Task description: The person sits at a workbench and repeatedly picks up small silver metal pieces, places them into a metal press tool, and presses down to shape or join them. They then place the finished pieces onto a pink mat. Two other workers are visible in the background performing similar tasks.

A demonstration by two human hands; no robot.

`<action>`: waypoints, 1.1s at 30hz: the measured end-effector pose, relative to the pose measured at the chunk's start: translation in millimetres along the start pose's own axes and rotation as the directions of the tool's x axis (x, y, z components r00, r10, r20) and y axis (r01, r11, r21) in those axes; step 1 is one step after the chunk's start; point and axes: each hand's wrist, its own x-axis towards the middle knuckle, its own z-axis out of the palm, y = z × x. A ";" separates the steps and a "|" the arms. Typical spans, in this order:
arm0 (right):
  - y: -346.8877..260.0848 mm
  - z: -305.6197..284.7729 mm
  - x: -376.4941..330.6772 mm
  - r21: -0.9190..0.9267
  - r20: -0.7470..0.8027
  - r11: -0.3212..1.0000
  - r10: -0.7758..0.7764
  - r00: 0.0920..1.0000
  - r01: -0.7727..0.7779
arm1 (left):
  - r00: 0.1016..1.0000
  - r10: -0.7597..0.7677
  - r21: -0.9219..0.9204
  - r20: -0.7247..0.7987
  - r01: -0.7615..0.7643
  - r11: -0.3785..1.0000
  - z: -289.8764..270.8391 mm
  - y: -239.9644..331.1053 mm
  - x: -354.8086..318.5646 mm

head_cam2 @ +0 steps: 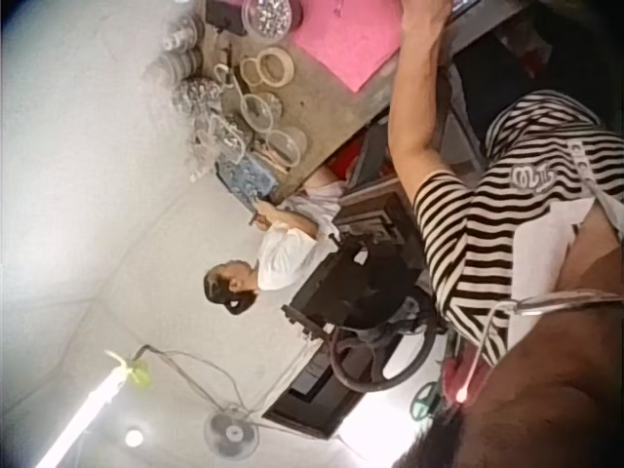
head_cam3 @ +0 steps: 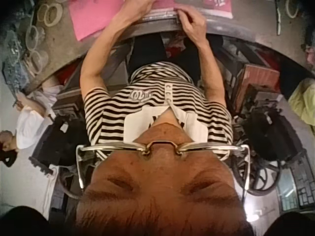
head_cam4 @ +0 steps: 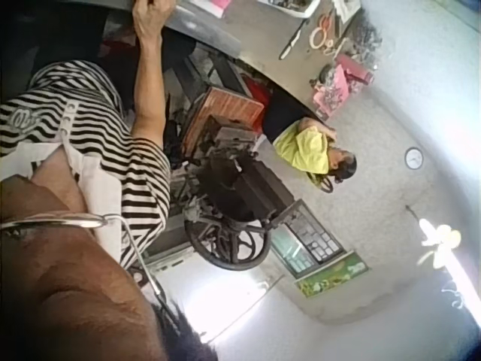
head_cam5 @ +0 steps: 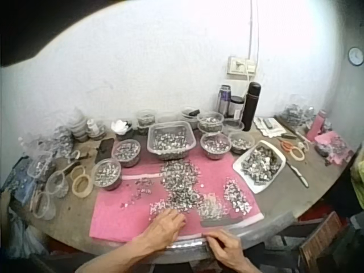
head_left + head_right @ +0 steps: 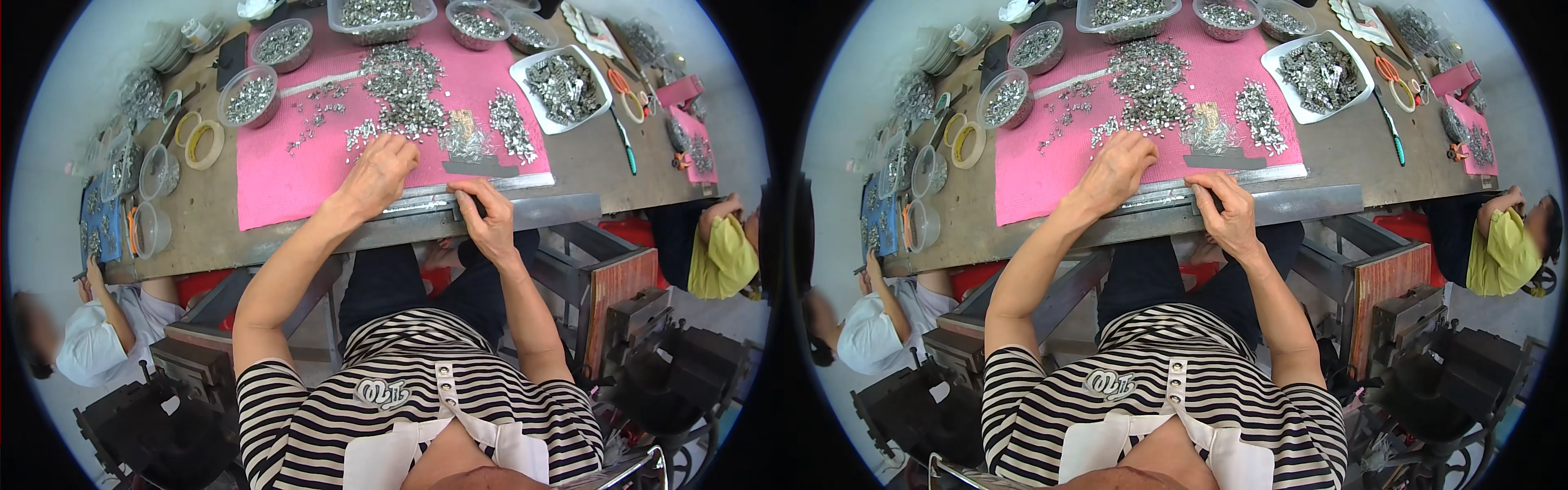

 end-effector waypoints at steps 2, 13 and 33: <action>0.9 2.0 0.6 0.020 -0.044 0.999 -0.030 0.999 0.031 | 0.996 0.013 0.018 -0.092 -0.011 1.000 -4.1 -11.5 20.0; -0.6 2.5 1.7 0.040 -0.047 0.998 -0.052 0.998 0.054 | 0.945 -0.060 0.151 -0.322 0.114 0.982 10.4 -111.9 112.8; 32.9 18.7 78.2 -0.477 0.057 0.830 -0.298 0.953 0.288 | 0.966 -0.257 -0.336 0.036 0.253 0.907 1.9 18.2 11.0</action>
